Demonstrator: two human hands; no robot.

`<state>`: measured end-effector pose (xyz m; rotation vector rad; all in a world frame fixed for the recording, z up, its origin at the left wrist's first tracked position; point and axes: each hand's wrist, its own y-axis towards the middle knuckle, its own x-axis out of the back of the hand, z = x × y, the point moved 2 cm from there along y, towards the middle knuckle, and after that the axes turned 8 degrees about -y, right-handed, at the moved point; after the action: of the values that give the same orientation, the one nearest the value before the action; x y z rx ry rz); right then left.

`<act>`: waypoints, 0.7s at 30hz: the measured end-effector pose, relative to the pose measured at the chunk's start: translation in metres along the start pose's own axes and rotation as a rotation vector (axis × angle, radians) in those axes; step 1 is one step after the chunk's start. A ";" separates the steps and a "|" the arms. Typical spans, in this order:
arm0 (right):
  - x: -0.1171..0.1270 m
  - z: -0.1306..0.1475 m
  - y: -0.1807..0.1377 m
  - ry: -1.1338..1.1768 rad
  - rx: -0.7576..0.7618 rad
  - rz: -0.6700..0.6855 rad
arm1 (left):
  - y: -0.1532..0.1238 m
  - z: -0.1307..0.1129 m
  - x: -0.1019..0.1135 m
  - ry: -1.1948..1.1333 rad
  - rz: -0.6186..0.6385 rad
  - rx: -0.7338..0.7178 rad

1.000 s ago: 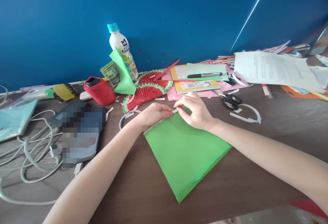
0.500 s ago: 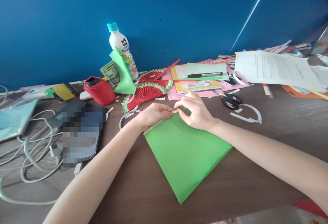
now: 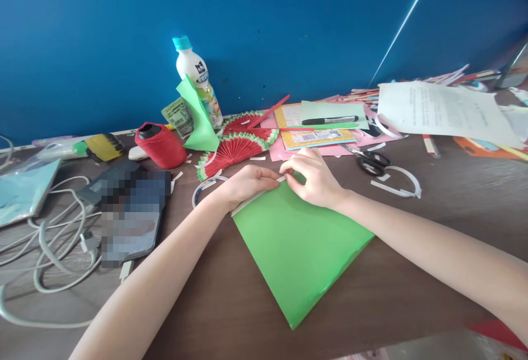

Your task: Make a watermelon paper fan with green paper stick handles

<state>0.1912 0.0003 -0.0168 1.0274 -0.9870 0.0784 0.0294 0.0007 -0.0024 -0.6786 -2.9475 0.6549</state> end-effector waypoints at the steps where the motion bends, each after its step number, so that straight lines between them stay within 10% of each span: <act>1: 0.000 0.000 0.000 -0.004 0.001 0.003 | 0.000 0.000 0.000 0.004 0.000 0.001; 21: 0.000 -0.005 0.008 -0.013 -0.030 0.257 | 0.002 -0.003 0.005 0.129 0.065 -0.020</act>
<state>0.1913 0.0083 -0.0122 0.8702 -1.1257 0.2685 0.0256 0.0056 -0.0009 -0.7906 -2.8284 0.5641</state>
